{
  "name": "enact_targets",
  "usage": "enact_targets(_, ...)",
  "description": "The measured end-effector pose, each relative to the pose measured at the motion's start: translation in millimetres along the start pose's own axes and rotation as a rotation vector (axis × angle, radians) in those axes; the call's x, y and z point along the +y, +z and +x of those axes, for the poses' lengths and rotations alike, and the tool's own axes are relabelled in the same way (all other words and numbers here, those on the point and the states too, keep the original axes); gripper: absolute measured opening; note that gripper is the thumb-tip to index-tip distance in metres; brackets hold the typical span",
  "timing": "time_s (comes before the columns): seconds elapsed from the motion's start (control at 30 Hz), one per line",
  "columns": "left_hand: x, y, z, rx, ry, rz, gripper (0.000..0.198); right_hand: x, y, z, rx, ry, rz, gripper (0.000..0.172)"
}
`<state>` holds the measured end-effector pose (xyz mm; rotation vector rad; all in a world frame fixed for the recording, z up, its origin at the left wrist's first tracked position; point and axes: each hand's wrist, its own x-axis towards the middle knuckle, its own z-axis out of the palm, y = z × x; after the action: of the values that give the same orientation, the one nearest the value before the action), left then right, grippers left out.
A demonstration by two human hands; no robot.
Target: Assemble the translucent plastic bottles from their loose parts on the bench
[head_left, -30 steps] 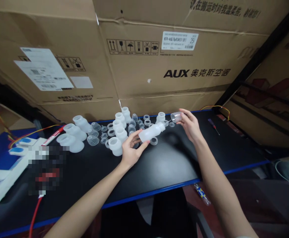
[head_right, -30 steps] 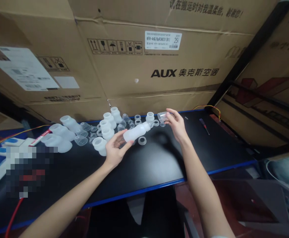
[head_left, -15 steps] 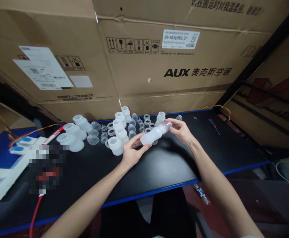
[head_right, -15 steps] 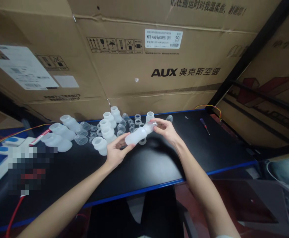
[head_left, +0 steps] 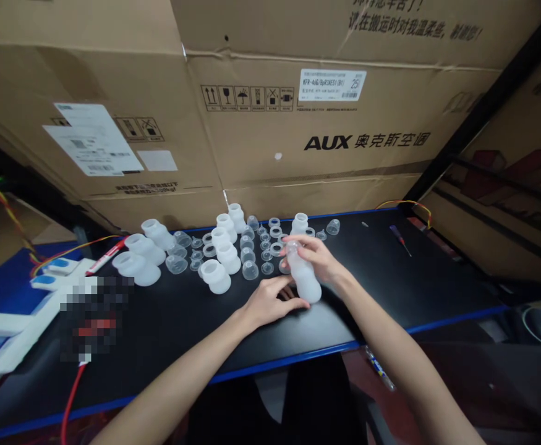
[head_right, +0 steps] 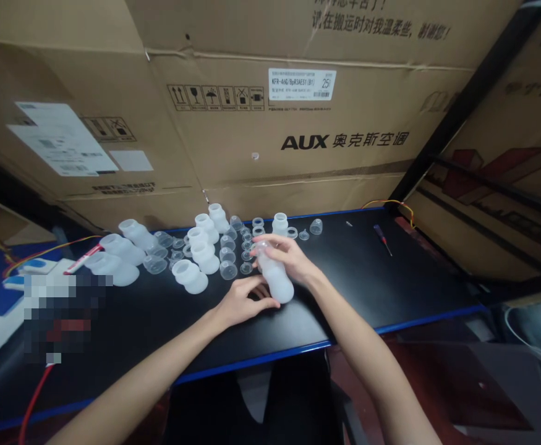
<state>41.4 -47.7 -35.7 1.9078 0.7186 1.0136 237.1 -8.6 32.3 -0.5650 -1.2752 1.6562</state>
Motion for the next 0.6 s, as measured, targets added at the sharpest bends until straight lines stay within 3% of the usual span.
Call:
enact_targets(0.1,-3,-5.5,1,0.11,0.117,0.081,0.043,-9,-26,5,0.337,-0.182,-0.049,0.051)
enact_targets(0.23,0,-17.3,5,0.123,0.296,0.314,0.022,-24,-76,8,0.92,-0.563,-0.293,0.058)
enact_targets(0.3,2,-21.0,7,0.129,0.348,0.437,0.018,-27,-98,5,1.124,-0.707,-0.479,0.06)
enact_targets(0.37,2,-22.6,7,0.113,0.339,0.551,0.016,-27,-114,0,1.243,-0.735,-0.649,0.059)
enact_targets(0.47,-1,-21.6,5,0.039,0.257,0.706,0.017,-22,-132,-9,1.337,-0.613,-0.827,0.059)
enact_targets(0.6,-2,-20.2,5,-0.012,0.186,0.758,0.02,-15,-150,-15,1.332,-0.519,-1.118,0.06)
